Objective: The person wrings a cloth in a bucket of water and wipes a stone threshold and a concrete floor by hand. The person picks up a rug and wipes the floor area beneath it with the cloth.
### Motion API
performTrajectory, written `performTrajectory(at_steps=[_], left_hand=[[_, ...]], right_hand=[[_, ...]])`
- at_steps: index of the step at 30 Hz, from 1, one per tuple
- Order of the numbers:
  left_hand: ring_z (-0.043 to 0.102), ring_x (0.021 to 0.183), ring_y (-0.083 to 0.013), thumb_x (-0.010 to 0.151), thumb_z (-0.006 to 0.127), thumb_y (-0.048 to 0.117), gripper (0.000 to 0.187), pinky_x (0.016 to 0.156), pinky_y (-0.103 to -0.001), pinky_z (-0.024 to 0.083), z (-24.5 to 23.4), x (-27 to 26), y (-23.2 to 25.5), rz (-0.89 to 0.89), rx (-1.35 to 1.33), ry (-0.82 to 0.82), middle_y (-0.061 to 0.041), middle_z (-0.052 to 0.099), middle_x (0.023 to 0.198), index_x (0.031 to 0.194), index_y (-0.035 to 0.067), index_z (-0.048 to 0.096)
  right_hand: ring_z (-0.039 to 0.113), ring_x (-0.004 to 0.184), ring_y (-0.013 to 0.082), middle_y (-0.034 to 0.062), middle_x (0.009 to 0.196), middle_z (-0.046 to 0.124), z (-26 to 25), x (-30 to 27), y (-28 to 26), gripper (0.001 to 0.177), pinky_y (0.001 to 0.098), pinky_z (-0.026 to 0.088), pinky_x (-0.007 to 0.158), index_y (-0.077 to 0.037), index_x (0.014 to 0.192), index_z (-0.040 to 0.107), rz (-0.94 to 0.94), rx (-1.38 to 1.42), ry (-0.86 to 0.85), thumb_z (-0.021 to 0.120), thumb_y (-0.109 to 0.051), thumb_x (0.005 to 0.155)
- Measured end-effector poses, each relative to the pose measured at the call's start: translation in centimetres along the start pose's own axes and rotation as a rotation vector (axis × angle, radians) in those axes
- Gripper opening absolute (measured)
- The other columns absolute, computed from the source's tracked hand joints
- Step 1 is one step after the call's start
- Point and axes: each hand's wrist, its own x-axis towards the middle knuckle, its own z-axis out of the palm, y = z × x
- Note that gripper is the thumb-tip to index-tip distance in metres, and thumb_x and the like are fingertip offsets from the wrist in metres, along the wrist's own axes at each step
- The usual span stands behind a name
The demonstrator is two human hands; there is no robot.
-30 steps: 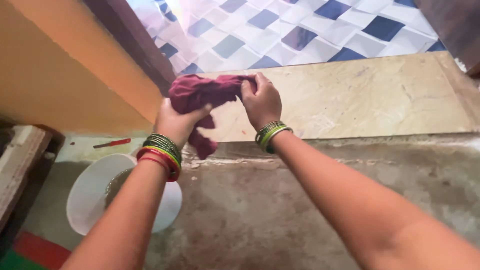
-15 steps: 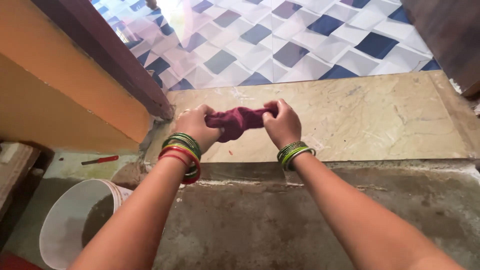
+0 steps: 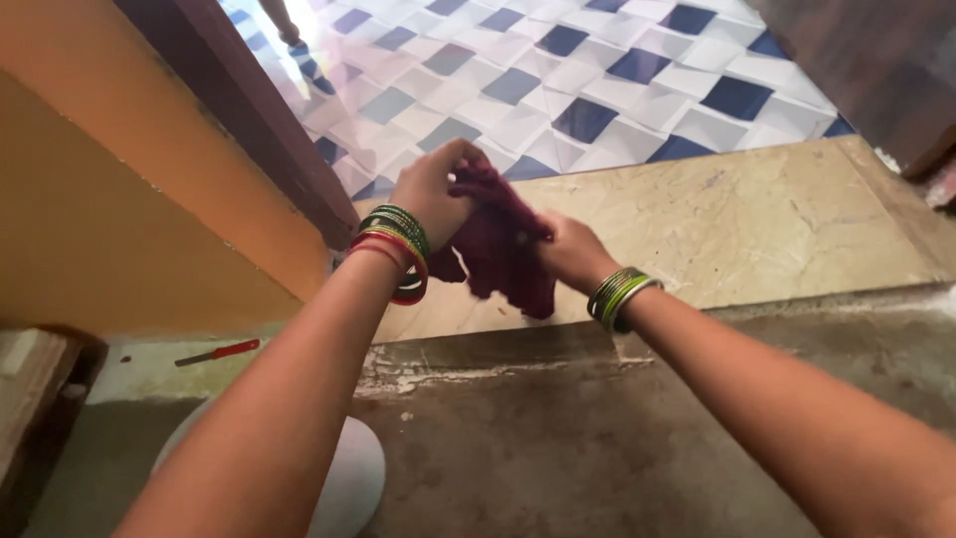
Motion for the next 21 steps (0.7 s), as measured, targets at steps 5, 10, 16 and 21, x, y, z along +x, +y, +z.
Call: performTrajectory(at_steps=[5, 10, 16, 21], left_hand=[[0.074, 0.102, -0.0284, 0.079, 0.077, 0.017, 0.044, 0.087, -0.039, 0.059, -2.7, -1.0, -1.8, -0.027, -0.019, -0.016, -0.011, 0.075, 0.114, 0.12, 0.016, 0.063], [0.072, 0.105, -0.0325, 0.085, 0.081, 0.024, 0.042, 0.093, -0.042, 0.055, -2.0, -1.5, -4.5, -0.108, 0.103, 0.028, -0.016, 0.074, 0.112, 0.122, 0.014, 0.064], [0.072, 0.103, -0.0355, 0.08, 0.068, 0.003, 0.038, 0.091, -0.043, 0.056, 2.9, 0.8, -6.7, 0.079, 0.091, 0.075, -0.018, 0.074, 0.108, 0.117, 0.011, 0.066], [0.067, 0.112, -0.0356, 0.079, 0.066, 0.0, 0.036, 0.098, -0.045, 0.053, 5.7, 2.4, -8.9, -0.002, 0.149, 0.136, -0.017, 0.071, 0.112, 0.113, 0.009, 0.062]], right_hand=[[0.07, 0.088, 0.0299, 0.0152, 0.095, 0.074, -0.6, 0.6, -2.2, 0.029, 0.0391, 0.053, 0.076, -0.006, 0.109, 0.065, -0.061, -0.18, 0.184, 0.064, -0.033, 0.098], [0.071, 0.078, 0.032, 0.0151, 0.086, 0.073, -3.4, -0.1, -4.6, 0.026, 0.0421, 0.053, 0.07, -0.011, 0.102, 0.07, -0.117, -0.374, 0.202, 0.068, -0.035, 0.092], [0.072, 0.081, 0.03, 0.0101, 0.089, 0.075, -7.2, 1.5, -4.5, 0.019, 0.0431, 0.055, 0.07, -0.016, 0.104, 0.075, -0.352, -0.657, 0.2, 0.069, -0.023, 0.087], [0.071, 0.072, 0.0269, 0.0069, 0.078, 0.074, -6.0, 1.5, -1.8, 0.019, 0.0432, 0.054, 0.066, -0.027, 0.106, 0.076, -0.192, -0.725, 0.133, 0.072, -0.035, 0.089]])
